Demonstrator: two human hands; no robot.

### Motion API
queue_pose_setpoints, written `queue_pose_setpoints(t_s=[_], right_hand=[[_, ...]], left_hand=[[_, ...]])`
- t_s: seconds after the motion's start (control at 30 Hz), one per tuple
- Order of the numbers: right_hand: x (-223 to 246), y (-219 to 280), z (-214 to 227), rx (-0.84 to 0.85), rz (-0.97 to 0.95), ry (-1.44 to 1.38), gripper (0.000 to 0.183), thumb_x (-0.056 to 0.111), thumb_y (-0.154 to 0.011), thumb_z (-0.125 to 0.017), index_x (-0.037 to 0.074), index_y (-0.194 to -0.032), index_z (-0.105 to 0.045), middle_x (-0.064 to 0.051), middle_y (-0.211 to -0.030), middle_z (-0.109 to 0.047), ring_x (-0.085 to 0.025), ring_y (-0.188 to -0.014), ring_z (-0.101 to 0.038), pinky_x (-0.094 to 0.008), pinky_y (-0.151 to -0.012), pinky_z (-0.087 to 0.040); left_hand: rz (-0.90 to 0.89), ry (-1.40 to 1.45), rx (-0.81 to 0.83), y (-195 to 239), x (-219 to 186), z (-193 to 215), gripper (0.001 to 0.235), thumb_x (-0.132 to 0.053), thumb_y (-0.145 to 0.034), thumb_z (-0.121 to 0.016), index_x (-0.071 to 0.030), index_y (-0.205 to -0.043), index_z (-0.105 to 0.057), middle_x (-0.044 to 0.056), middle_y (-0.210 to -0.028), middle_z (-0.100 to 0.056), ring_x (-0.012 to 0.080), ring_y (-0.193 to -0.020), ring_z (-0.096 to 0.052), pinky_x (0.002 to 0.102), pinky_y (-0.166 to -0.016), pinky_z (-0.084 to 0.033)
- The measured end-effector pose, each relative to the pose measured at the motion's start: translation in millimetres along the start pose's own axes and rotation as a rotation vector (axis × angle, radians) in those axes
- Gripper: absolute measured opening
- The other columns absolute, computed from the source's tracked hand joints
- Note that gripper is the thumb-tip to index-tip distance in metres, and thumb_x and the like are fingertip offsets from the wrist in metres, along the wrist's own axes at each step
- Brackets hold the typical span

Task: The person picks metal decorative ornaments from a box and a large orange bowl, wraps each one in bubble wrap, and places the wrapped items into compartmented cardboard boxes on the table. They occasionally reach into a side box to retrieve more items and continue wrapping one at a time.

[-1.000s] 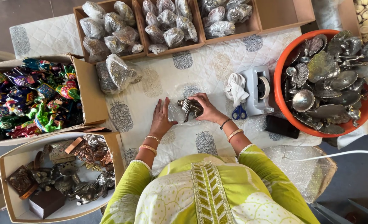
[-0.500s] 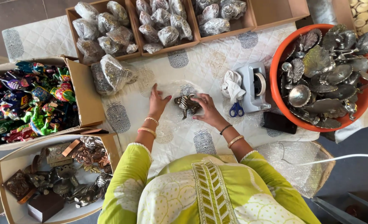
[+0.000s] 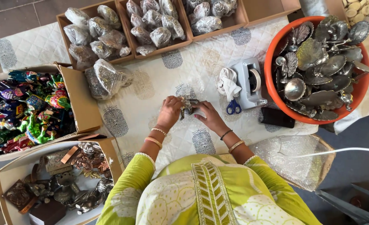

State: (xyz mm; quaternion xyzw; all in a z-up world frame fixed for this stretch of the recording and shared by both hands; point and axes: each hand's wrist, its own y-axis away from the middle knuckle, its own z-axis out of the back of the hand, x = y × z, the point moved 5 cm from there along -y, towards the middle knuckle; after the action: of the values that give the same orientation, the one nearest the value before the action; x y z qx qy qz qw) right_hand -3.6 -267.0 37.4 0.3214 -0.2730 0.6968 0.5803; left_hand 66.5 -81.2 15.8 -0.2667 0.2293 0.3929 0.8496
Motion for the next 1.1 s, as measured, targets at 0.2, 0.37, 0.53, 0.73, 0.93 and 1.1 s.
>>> queue_pose_setpoints(t_s=[0.2, 0.37, 0.53, 0.73, 0.93, 1.1], right_hand=[[-8, -7, 6, -0.072, -0.075, -0.108, 0.037, 0.016, -0.092, -0.073, 0.012, -0.127, -0.063, -0.009, -0.123, -0.065, -0.029, -0.120, -0.062, -0.040, -0.103, -0.050], [-54, -40, 6, -0.295, -0.079, -0.013, 0.038, 0.024, -0.102, -0.069, 0.008, -0.134, -0.058, -0.013, -0.132, -0.061, -0.028, -0.130, -0.058, -0.043, -0.113, -0.048], [-84, -89, -4, -0.336, -0.116, -0.015, 0.078, 0.039, -0.099, -0.072, 0.001, -0.157, -0.035, -0.028, -0.148, -0.043, -0.035, -0.140, -0.044, -0.050, -0.116, -0.042], [-94, -104, -12, -0.115, -0.414, -0.191, 0.095, 0.042, -0.076, -0.083, 0.016, -0.155, -0.038, -0.016, -0.110, -0.068, -0.029, -0.102, -0.068, -0.042, -0.090, -0.056], [-18, -78, 5, -0.225, 0.139, 0.286, 0.020, 0.022, -0.070, -0.091, 0.012, -0.084, -0.081, -0.004, -0.090, -0.071, -0.026, -0.086, -0.066, -0.037, -0.078, -0.056], [13, -35, -9, -0.088, -0.024, 0.037, 0.033, -0.003, -0.079, -0.075, 0.010, -0.110, -0.076, -0.007, -0.108, -0.072, -0.024, -0.099, -0.071, -0.033, -0.090, -0.059]], left_hand=[[-0.098, -0.142, 0.032, 14, -38, 17, 0.033, -0.008, -0.086, -0.068, -0.008, -0.120, -0.071, 0.013, -0.134, -0.063, 0.0313, -0.129, -0.053, 0.049, -0.109, -0.043], [-0.052, -0.156, 0.158, 26, -41, 6, 0.051, -0.015, -0.085, -0.070, 0.000, -0.132, -0.060, 0.018, -0.145, -0.052, 0.0393, -0.138, -0.043, 0.053, -0.113, -0.039], [-0.109, -0.268, 0.230, 29, -40, -8, 0.051, -0.015, -0.085, -0.068, 0.000, -0.132, -0.060, 0.016, -0.147, -0.051, 0.0445, -0.141, -0.038, 0.054, -0.114, -0.037], [-0.107, -0.315, 0.259, 27, -40, -4, 0.048, -0.011, -0.087, -0.067, 0.000, -0.133, -0.060, 0.015, -0.149, -0.051, 0.0431, -0.141, -0.038, 0.052, -0.116, -0.038], [-0.085, -0.300, 0.310, 32, -34, -14, 0.047, -0.016, -0.090, -0.068, -0.001, -0.135, -0.060, 0.014, -0.149, -0.051, 0.0434, -0.140, -0.038, 0.050, -0.115, -0.039], [-0.074, -0.263, 0.296, 36, -31, -17, 0.052, -0.017, -0.090, -0.069, -0.002, -0.138, -0.057, 0.014, -0.148, -0.051, 0.0423, -0.142, -0.038, 0.046, -0.117, -0.040]])
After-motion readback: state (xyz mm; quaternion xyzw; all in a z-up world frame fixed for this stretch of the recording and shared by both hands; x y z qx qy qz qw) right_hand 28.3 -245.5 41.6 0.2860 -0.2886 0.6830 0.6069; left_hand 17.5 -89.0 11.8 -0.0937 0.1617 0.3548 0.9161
